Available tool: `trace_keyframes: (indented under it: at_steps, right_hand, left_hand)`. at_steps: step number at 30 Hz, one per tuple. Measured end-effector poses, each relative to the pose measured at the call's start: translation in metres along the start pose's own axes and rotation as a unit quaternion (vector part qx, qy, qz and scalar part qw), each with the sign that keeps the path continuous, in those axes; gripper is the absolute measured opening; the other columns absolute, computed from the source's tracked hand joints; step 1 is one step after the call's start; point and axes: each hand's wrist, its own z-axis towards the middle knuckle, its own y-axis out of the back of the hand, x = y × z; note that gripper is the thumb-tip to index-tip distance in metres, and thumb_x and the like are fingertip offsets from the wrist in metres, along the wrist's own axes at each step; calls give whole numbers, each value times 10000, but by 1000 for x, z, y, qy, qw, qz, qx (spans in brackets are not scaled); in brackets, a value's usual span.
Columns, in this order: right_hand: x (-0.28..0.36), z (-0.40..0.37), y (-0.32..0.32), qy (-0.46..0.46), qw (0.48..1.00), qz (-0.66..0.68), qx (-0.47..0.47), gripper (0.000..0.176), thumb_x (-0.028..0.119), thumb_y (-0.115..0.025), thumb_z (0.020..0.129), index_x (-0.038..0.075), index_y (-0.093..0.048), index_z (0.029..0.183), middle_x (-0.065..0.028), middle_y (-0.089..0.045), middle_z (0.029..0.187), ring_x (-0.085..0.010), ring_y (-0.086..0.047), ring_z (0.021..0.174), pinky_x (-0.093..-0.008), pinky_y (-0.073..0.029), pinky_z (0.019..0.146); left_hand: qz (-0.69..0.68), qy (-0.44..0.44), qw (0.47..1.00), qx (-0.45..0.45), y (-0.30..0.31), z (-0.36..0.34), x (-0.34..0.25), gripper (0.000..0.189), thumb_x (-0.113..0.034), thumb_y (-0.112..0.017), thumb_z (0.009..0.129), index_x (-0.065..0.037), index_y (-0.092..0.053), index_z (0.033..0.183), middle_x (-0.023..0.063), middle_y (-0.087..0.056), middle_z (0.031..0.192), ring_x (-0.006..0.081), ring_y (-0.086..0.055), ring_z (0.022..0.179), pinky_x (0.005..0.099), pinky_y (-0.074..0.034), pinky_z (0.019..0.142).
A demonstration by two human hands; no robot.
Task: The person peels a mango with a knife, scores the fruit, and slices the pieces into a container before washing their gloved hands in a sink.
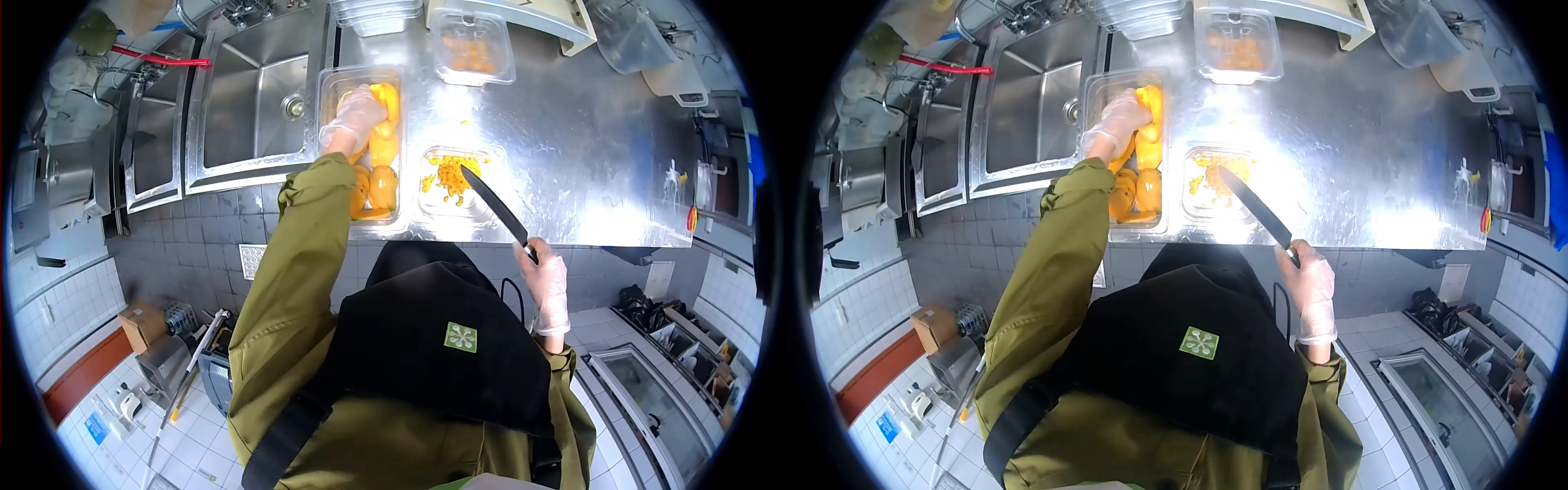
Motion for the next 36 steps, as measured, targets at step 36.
trace_keyframes:
  at_steps: [36]
  right_hand:
    - [26,54,-71,203,953,-224,10,185,76,-545,758,20,-490,926,-132,-571,880,-312,-619,759,-391,-517,619]
  left_hand:
    - [-385,85,913,-106,0,-110,-2,521,-204,-492,855,-17,-355,1321,148,-553,1162,257,-557,1046,320,-431,868]
